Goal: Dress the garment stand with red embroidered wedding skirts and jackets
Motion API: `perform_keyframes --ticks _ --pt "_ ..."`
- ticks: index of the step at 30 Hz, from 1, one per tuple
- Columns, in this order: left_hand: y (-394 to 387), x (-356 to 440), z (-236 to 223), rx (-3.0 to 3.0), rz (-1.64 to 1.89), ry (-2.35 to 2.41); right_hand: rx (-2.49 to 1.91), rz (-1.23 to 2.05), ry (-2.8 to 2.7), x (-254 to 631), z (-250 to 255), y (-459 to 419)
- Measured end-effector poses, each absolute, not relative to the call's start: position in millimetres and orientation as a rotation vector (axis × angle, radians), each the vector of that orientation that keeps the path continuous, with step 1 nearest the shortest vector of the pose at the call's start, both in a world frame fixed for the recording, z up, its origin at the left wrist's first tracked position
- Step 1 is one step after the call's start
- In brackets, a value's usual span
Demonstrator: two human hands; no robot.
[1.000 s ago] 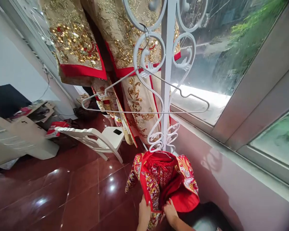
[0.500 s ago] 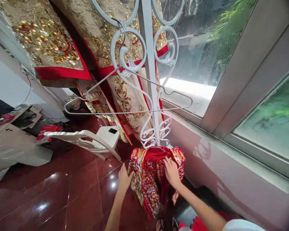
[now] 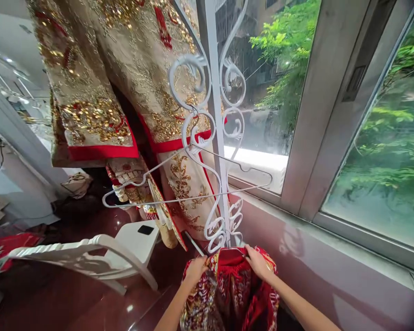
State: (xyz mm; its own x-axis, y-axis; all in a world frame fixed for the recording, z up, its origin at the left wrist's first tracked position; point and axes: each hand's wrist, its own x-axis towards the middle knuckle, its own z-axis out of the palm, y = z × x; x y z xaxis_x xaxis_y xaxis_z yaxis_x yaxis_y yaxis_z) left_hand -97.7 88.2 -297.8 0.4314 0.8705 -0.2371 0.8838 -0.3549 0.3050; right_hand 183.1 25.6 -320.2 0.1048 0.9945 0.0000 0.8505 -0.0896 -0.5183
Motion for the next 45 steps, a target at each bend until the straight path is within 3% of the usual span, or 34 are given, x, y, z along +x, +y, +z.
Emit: perform_keyframes --ticks 5,12,14,19,23,26,32,40,45 --pt "80 -88 -256 2.393 0.010 1.378 -1.945 0.396 -1.723 205 -291 1" --pt "4 -118 -206 2.544 0.279 1.445 -1.766 0.328 -1.762 207 -222 -62" --pt "-13 -133 -180 2.707 0.536 1.495 -1.699 0.214 -1.791 201 -183 -68" --pt "-58 -153 -76 3.093 1.714 1.561 -1.317 -0.057 -2.051 192 -45 -65" --pt "-98 -155 -11 2.986 2.135 1.876 -1.090 -0.431 -2.077 194 57 -39" --pt "-114 -158 8 2.785 2.274 2.120 -1.233 -0.608 -1.848 190 92 3" --pt "-127 -159 21 2.777 2.411 2.034 -1.456 -0.334 -1.904 175 114 49" --pt "-133 -147 40 2.853 2.333 1.903 -1.428 -1.217 -1.692 301 210 -32" --pt "-95 -150 80 2.891 2.477 1.823 -1.385 -1.299 -1.890 335 226 -24"
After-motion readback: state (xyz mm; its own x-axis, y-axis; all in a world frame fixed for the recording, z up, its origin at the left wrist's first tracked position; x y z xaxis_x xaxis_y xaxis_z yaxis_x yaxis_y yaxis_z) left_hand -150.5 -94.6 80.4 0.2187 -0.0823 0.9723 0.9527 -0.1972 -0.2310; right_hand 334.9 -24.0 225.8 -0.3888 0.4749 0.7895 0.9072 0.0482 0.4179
